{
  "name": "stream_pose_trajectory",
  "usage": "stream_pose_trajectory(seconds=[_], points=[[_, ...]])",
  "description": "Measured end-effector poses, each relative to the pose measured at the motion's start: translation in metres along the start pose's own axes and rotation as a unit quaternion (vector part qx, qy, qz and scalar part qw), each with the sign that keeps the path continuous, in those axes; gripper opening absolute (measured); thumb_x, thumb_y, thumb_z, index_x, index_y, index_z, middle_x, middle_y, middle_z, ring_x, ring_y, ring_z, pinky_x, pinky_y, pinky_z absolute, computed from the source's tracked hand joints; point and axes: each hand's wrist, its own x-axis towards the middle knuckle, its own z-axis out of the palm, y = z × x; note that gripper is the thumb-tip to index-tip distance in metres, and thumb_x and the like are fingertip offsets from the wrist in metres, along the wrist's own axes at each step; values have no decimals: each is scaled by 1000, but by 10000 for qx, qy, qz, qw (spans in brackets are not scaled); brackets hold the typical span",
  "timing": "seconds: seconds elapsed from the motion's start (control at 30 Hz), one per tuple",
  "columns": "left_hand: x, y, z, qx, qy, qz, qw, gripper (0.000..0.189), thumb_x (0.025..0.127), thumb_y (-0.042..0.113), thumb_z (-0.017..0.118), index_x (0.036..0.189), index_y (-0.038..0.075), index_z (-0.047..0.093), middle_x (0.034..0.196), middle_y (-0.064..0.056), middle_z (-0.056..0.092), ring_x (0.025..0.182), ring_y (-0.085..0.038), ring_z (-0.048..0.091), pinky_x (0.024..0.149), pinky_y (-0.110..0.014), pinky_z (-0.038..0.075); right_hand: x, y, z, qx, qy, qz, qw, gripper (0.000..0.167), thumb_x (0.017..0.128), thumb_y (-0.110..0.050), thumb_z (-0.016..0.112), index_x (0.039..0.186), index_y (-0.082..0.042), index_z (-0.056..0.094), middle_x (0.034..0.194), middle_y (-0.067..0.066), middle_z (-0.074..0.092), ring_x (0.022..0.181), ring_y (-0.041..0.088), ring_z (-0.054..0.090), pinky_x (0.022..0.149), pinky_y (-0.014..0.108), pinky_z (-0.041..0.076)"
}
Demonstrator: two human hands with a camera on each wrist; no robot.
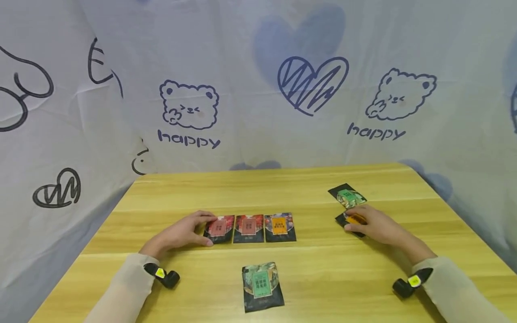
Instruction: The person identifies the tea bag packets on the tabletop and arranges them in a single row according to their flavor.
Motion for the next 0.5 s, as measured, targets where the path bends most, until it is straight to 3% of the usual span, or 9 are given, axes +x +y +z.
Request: stream_pose_trajectory(seconds=[0.2,0.5], points=[[2,0,0,84,-54,-24,9999,78,79,40,81,142,7,51,148,-14,39,136,-39,35,110,-56,28,2,-4,6,-367,-116,-120,9992,53,95,-38,64,133,-3,58,136,27,49,121,47,49,96,61,41],[1,2,-1,243,-2,46,9997,78,80,40,80,143,6,49,148,-15,39,136,-39,34,110,-57,28,9,-13,6,-555,-252,-300,9977,58,93,-42,66,135,-3,57,136,28,47,122,47,48,96,61,41]])
